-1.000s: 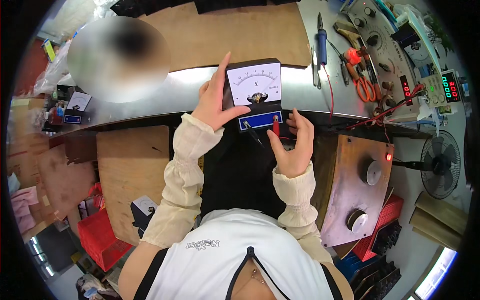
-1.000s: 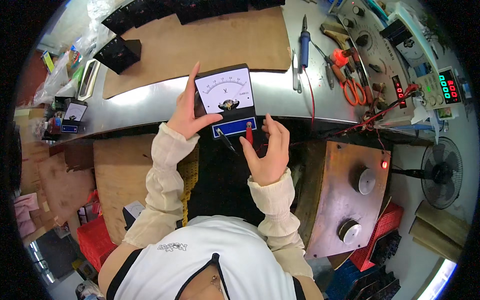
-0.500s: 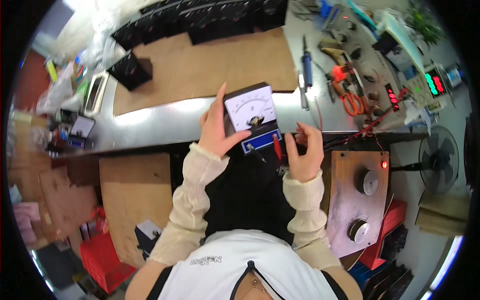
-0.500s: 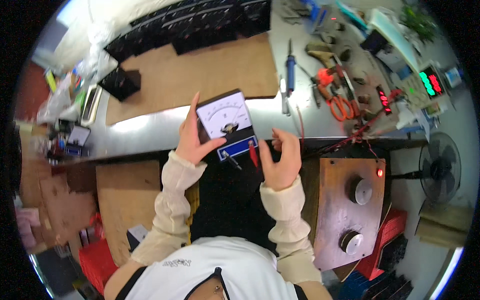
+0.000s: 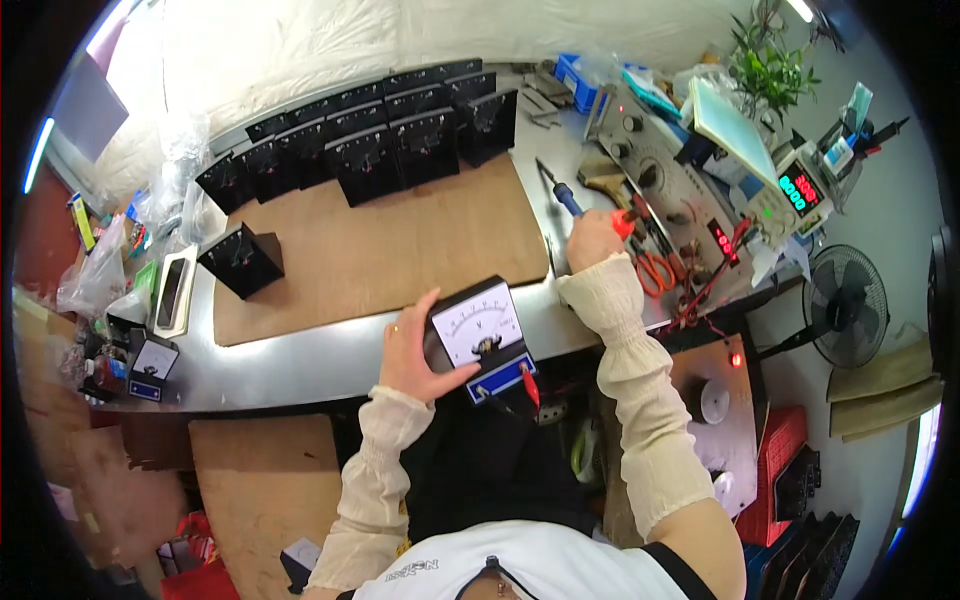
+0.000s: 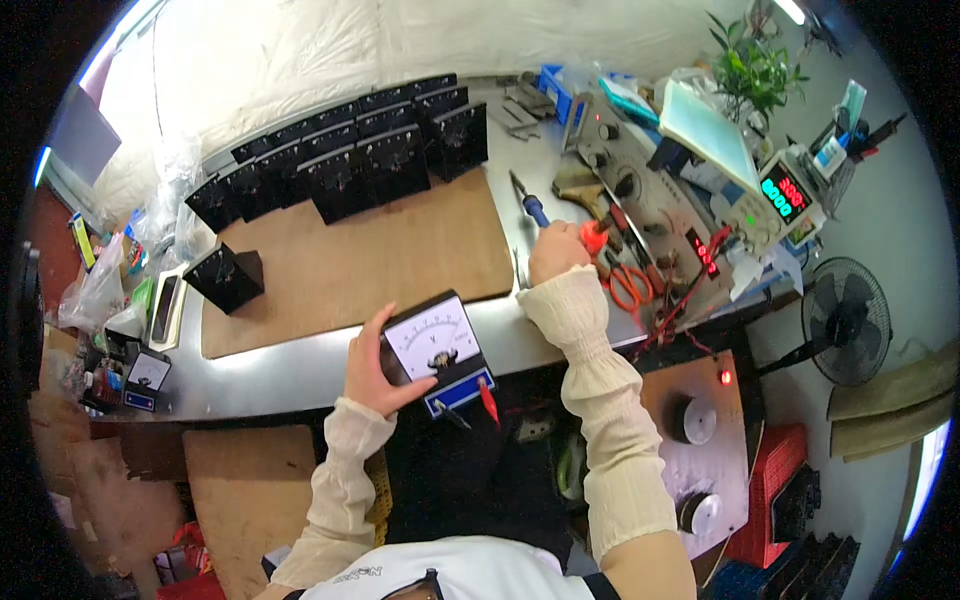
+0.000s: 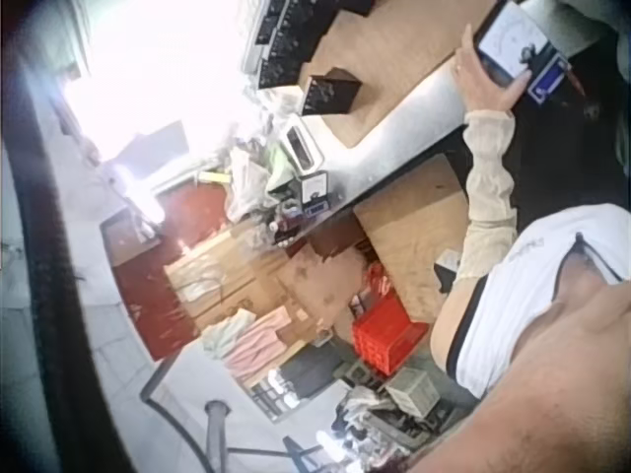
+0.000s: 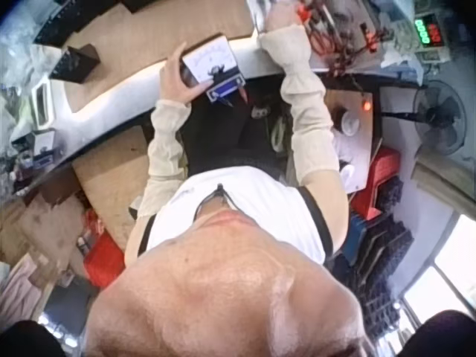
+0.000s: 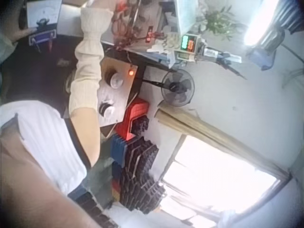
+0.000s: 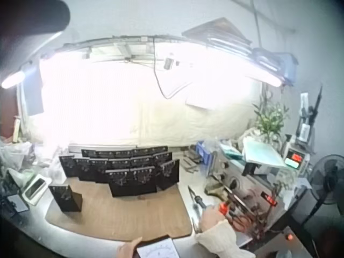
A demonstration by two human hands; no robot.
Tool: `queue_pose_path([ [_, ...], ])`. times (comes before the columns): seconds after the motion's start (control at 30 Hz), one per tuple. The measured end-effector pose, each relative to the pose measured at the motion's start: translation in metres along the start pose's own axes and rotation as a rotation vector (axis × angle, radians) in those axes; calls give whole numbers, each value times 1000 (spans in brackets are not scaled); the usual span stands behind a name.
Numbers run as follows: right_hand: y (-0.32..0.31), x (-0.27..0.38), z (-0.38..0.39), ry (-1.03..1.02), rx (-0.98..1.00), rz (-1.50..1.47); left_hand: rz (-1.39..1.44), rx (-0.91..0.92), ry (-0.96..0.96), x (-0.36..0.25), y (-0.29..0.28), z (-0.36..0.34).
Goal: The person tests analog meters by connecting test leads to their terminals, placing each meter onto a test stand on the side table, and setting them aside.
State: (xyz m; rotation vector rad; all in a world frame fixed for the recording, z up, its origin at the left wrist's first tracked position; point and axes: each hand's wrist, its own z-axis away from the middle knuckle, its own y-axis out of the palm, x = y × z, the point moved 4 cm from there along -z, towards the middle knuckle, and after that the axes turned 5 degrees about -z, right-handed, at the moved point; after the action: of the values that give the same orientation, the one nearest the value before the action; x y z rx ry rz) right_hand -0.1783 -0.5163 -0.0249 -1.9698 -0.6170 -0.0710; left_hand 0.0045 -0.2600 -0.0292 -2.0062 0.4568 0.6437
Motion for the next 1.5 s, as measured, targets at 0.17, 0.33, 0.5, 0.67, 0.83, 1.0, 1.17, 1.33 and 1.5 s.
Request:
queue_pose_path([
  [0.17, -11, 15, -113, -22, -175, 117, -21, 26, -25, -3, -5, -2],
  [0.33, -6, 48, -216, 101, -42, 237, -19, 20, 13, -3, -5, -6],
  [0.5, 35, 59, -256, 32, 46, 299, -17, -9, 5, -2, -6, -3],
  [0.67, 61, 52, -273, -28, 73, 300, -36, 3, -1, -6, -9, 4],
  [0.83, 57, 41, -284, -168, -25, 115, 22, 41, 0, 2, 6, 5],
  [1.0, -69, 65, -219, -386, -93, -440, 18, 46, -6, 2, -1, -3],
  [1.17, -132, 57, 22, -264, -57, -909, -13, 38, -37, 14, 1, -4],
  [1.33, -79, 2, 181, 324, 86, -1057, 66, 80, -83, 21, 19, -4],
  [1.5, -72, 34, 232, 359, 291, -1259, 113, 79, -109, 21, 17, -1],
])
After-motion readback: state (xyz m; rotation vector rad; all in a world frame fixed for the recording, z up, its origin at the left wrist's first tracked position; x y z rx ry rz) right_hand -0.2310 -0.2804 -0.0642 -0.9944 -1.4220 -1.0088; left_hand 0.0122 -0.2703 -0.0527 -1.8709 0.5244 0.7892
